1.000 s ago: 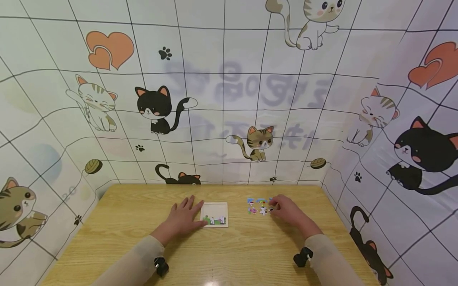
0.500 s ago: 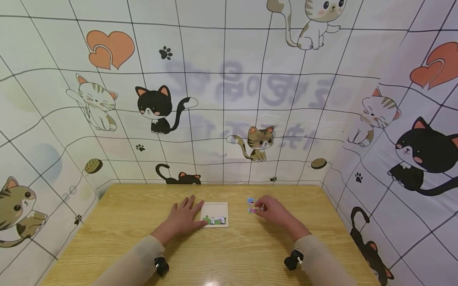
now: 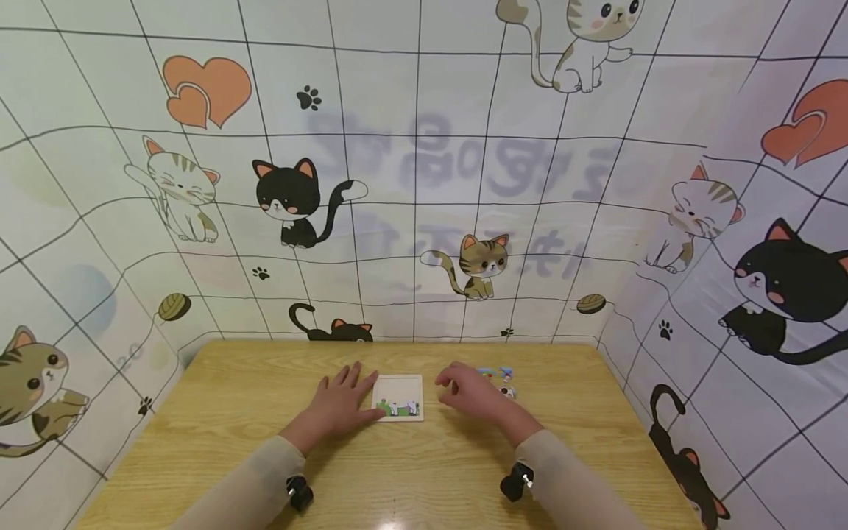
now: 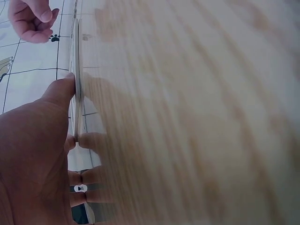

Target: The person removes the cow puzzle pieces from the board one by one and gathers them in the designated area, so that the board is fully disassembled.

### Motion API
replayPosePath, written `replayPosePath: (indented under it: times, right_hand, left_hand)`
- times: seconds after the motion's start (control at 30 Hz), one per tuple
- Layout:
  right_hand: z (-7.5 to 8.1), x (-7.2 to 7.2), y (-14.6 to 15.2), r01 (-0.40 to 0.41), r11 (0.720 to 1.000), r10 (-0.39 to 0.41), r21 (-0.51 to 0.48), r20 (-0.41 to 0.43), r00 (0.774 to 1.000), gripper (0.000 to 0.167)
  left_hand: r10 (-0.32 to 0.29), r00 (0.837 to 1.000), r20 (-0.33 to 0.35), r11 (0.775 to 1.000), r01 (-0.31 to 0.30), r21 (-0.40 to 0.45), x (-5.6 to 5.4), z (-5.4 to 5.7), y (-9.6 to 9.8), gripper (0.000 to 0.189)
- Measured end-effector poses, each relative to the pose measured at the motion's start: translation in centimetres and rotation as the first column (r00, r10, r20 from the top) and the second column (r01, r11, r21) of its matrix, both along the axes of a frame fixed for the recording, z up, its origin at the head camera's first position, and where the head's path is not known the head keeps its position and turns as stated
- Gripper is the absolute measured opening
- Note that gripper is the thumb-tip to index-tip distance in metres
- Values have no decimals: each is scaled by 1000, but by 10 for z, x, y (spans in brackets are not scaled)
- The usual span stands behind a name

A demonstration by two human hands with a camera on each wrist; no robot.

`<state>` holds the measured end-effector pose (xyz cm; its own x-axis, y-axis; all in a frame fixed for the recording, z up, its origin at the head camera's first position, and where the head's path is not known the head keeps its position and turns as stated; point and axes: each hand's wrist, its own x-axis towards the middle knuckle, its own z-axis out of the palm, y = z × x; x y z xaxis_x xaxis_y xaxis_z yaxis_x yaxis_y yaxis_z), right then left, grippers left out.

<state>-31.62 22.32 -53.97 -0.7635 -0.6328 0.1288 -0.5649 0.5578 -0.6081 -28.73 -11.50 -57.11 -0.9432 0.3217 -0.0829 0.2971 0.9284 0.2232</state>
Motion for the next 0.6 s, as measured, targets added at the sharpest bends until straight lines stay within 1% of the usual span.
replayPosePath:
  times: [0.2,0.4,0.6]
  right_hand:
    - [1,2,-22,-43,999,43,16,12,999,25]
    - [0,2,-47,-85,996,84,17,67,994,25]
    - [-4,1,-66,-128,991,126,32,52,991,25]
  left_hand:
    - [9,1000,4,1000,-9,-14,0,-2,0,93]
    - [14,1000,0,1000,-14,-22,-2,-4,0,94]
    - [13,1000,6,1000,-13,-26,-2,-2,1,94]
